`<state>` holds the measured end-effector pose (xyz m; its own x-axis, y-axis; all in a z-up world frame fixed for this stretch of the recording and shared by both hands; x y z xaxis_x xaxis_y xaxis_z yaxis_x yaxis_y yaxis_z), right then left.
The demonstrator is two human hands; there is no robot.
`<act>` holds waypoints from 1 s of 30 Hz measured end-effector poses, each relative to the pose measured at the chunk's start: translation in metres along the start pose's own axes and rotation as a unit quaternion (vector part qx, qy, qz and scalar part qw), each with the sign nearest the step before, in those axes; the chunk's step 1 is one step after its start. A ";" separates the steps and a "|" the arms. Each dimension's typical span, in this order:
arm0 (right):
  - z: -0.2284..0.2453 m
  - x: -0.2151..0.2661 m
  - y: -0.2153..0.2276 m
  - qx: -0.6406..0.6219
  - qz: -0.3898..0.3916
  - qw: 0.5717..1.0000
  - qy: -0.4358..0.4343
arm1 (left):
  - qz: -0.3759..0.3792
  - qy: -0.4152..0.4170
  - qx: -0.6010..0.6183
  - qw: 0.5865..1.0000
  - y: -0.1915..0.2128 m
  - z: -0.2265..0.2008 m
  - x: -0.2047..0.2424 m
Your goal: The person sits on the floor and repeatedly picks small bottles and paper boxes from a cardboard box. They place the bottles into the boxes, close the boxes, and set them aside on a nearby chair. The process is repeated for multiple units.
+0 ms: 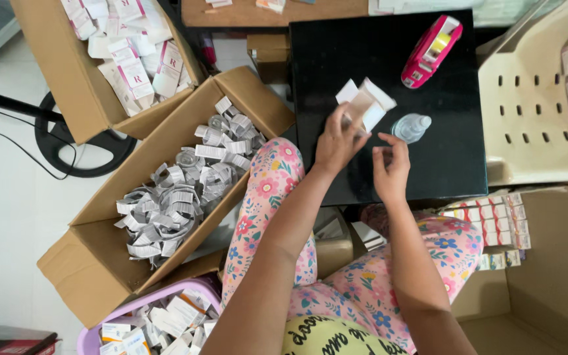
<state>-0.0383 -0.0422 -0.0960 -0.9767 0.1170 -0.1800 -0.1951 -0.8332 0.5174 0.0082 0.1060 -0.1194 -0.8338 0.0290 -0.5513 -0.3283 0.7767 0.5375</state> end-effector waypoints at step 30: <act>0.002 -0.007 -0.011 0.111 -0.049 0.988 0.097 | 0.024 0.046 0.127 0.991 0.014 -0.005 -0.011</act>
<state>-0.0297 -0.0325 -0.0988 -0.9210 0.0681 -0.3835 -0.3237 -0.6812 0.6567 0.0106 0.1134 -0.1023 -0.8864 0.0204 -0.4624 -0.1758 0.9094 0.3770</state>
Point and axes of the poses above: each hand's wrist, its own x-axis away from the middle knuckle, its own y-axis out of the back of the hand, z = x × y, the point moved 10 cm from there along -x, towards the middle knuckle, and after that the axes turned 11 degrees about x, right-handed, at the moved point
